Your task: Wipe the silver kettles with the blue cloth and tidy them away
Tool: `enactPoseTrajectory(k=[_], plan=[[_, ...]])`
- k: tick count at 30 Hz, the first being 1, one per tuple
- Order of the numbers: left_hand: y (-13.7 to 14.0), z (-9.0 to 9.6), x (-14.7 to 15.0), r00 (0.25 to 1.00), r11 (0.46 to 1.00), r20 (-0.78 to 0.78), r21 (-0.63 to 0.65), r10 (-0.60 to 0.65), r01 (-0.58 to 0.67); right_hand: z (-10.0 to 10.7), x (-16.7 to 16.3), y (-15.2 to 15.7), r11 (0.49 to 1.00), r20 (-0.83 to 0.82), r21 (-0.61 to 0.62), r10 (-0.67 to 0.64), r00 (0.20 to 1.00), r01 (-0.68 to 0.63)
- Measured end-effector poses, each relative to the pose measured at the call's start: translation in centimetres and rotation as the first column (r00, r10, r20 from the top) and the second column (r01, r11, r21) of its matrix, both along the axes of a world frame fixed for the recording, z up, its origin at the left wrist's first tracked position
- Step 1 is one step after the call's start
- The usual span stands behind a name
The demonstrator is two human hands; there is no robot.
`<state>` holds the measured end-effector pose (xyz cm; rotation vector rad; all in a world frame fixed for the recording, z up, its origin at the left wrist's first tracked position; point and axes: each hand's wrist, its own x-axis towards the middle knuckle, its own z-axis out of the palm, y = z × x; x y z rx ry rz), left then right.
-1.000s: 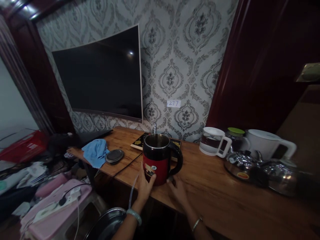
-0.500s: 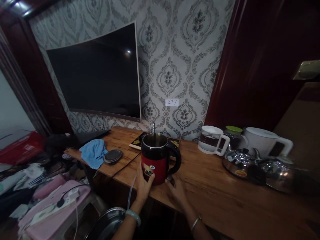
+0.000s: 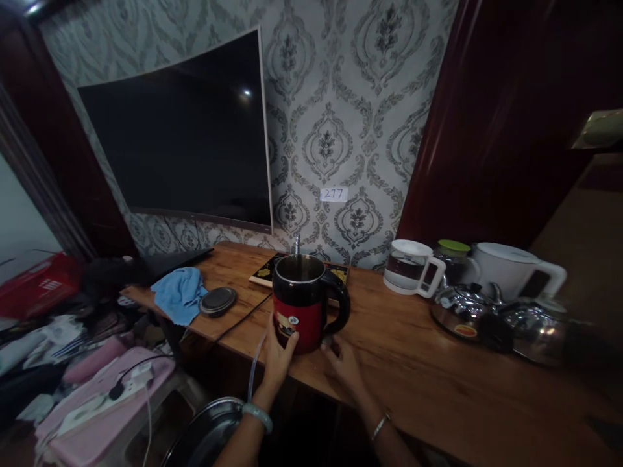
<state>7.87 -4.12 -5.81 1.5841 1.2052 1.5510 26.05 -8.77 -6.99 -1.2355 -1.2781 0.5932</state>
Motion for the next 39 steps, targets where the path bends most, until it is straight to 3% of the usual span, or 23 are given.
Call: enactPoseTrajectory(k=[21,39], plan=[[0.47,0.07,0.36,0.999,0.999,-0.043,0.039,-0.001,0.003,0.98,0.12,-0.3,0.998,0.137,-0.017,-0.05,0.989,0.052],[0.06,0.33,0.06,0.998,0.998,-0.022,-0.029,-0.052,0.051,0.32,0.14,-0.13,1.0,0.077,0.014,0.006,0.997,-0.007]])
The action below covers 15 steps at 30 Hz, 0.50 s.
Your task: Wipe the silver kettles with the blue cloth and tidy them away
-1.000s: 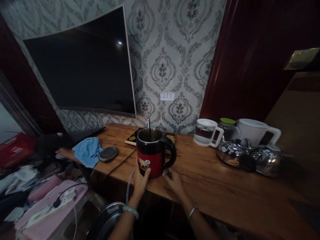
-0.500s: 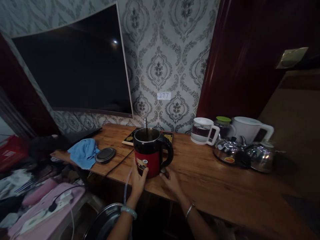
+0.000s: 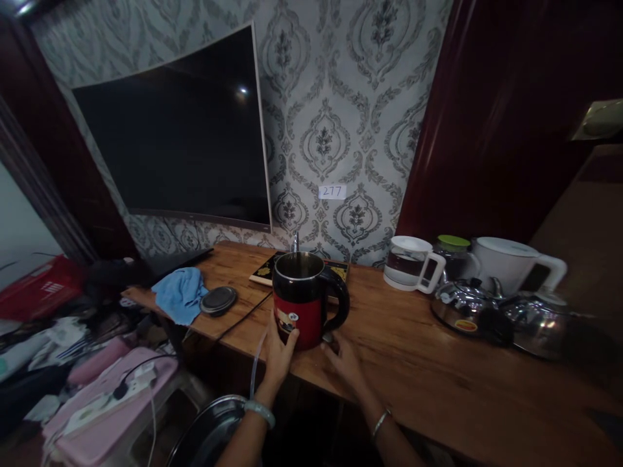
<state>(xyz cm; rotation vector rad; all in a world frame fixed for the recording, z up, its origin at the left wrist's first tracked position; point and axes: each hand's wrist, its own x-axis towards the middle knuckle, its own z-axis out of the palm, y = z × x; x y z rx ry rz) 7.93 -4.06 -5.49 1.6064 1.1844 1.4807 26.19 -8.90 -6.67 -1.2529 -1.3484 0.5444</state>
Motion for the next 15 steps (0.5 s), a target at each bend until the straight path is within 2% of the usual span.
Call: enactPoseTrajectory(k=[9,15], plan=[[0.02,-0.17,0.17,1.0,0.999,-0.01,0.034,0.026,-0.025,-0.52,-0.05,0.16,1.0,-0.014,-0.01,-0.014,1.0,0.014],[0.13,-0.4,0.22,0.999,0.997,-0.019,0.054,0.051,-0.05,-0.47,-0.11,0.13,0.999,-0.042,-0.024,0.022,0.999,-0.023]])
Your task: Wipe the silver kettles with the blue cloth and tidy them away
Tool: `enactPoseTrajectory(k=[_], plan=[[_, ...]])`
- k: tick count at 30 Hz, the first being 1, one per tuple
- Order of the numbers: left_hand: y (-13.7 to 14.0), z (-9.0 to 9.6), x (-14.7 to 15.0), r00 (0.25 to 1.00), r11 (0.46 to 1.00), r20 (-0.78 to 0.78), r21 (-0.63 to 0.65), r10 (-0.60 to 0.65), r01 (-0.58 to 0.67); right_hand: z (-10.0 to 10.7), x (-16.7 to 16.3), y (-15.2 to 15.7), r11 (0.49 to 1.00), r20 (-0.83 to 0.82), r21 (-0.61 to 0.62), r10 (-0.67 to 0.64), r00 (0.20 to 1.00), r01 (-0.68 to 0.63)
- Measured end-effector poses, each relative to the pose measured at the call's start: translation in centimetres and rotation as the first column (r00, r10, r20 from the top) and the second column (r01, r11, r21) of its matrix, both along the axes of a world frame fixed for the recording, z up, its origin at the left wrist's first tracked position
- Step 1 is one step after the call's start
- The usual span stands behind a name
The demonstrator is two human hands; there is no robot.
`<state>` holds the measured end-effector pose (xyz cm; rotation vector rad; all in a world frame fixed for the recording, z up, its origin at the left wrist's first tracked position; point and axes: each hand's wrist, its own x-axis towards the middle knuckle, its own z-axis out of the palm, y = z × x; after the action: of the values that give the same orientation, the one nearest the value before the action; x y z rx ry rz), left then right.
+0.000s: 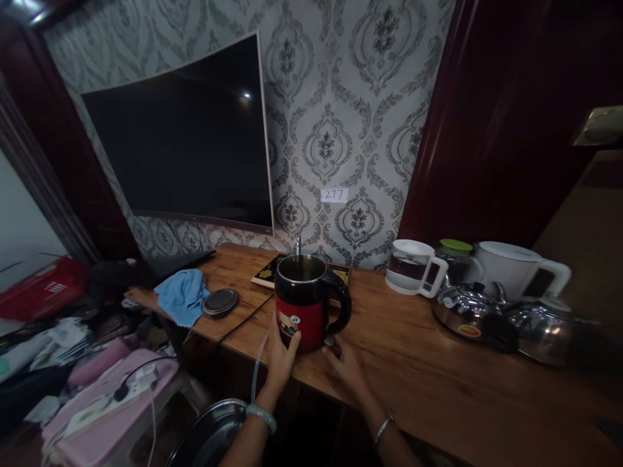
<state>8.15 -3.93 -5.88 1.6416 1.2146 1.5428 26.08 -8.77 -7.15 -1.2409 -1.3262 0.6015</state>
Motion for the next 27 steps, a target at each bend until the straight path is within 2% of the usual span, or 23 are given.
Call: enactPoseTrajectory(k=[10,22,27], plan=[[-0.08,0.01,-0.15,0.999,0.999,-0.041,0.028,0.018,-0.017,-0.14,0.0,0.05,0.998,-0.007,0.057,-0.019,1.0,0.019],[-0.15,-0.08,-0.05,0.999,1.0,-0.046,0.026,0.011,-0.01,0.3,0.07,-0.17,0.998,0.028,0.044,-0.042,0.999,0.041],[-0.32,0.0,0.26,0.999,0.999,-0.042,0.046,0.031,-0.029,0.7,0.04,-0.51,0.999,0.018,-0.015,-0.041,0.999,0.041]])
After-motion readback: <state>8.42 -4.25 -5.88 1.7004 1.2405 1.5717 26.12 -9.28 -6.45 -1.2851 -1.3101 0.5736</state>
